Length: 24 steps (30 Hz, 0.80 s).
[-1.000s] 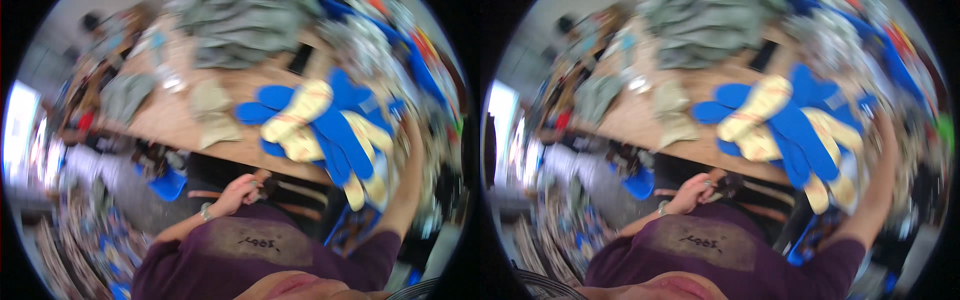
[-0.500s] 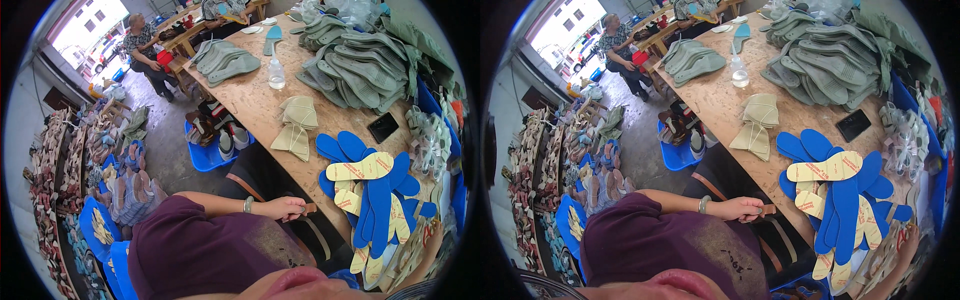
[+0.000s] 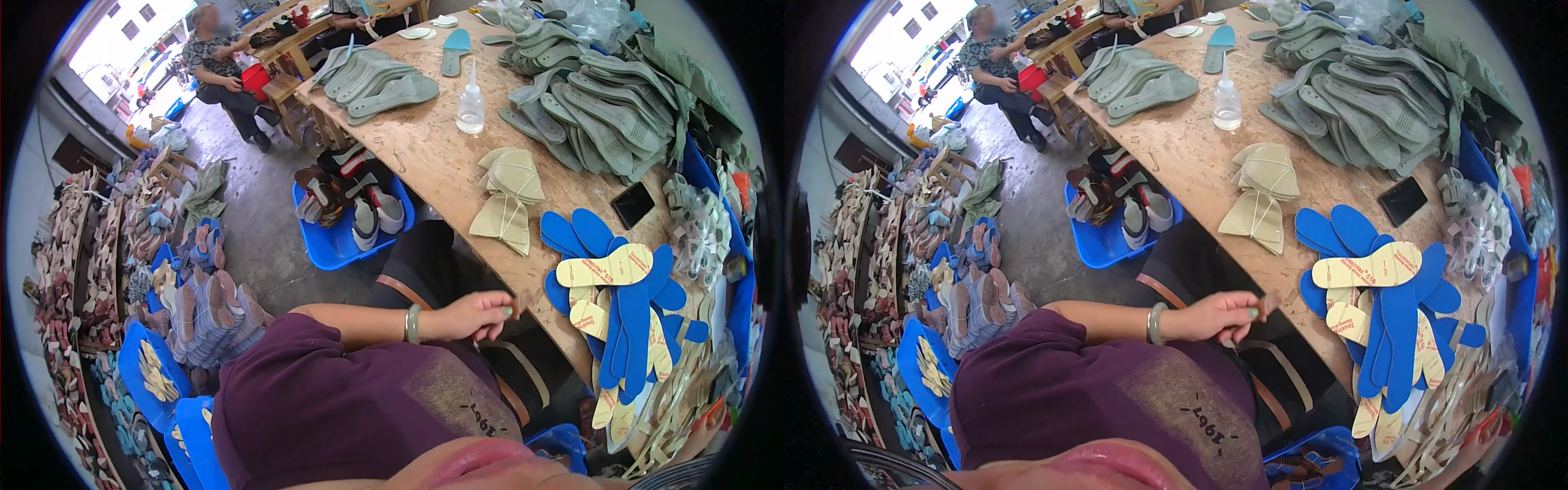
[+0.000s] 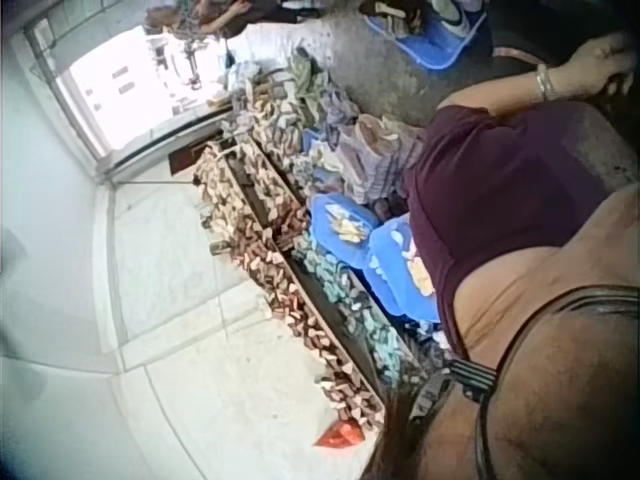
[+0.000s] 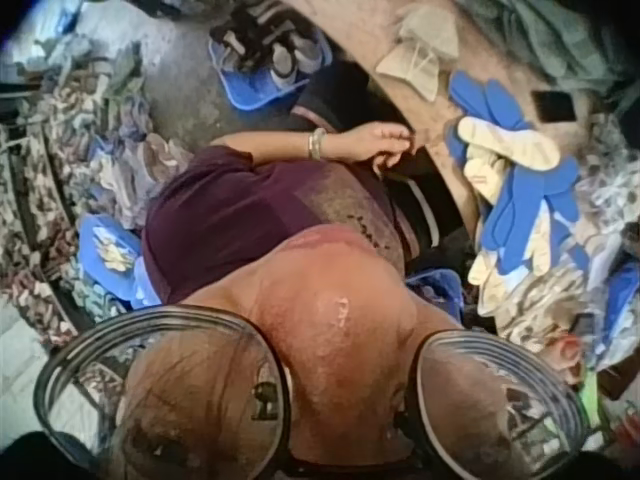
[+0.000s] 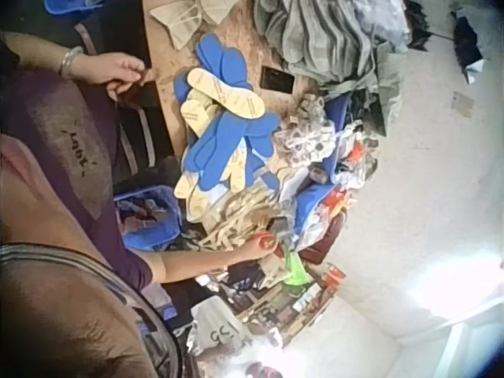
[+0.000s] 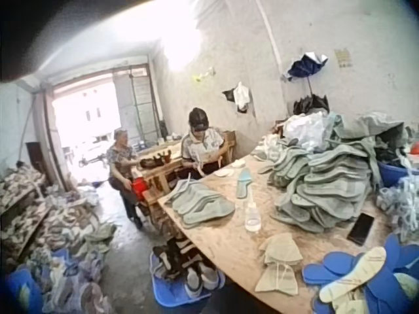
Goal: The person assembles sandals by hand in a workshop. They cut beige straps, peel adhesive backing from blue insoles, and attach the straps to the insoles. The person uses scissors to trim the straps and places the finished sandals into a blue bin.
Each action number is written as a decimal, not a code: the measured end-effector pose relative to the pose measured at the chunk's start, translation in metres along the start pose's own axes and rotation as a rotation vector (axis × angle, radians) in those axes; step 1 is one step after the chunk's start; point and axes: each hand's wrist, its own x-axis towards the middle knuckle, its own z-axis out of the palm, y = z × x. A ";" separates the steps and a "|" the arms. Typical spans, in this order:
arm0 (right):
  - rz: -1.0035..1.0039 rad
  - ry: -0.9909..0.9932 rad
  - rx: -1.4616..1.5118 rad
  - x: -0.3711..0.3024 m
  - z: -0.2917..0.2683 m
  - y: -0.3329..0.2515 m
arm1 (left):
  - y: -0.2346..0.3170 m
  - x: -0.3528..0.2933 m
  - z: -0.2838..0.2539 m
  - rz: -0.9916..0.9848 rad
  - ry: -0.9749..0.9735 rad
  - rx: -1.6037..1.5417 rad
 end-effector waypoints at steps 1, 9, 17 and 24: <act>0.134 0.028 0.440 -0.013 0.001 -0.002 | 0.010 0.001 -0.003 0.004 0.027 0.028; 0.241 -0.931 1.395 -0.176 0.112 -0.239 | 0.049 0.012 -0.020 0.192 0.145 0.040; 0.281 -1.154 0.980 -0.243 0.140 -0.287 | 0.047 0.000 -0.017 0.366 0.113 0.291; 0.033 -1.200 0.666 -0.235 0.131 -0.309 | 0.040 -0.013 -0.029 0.371 0.104 0.331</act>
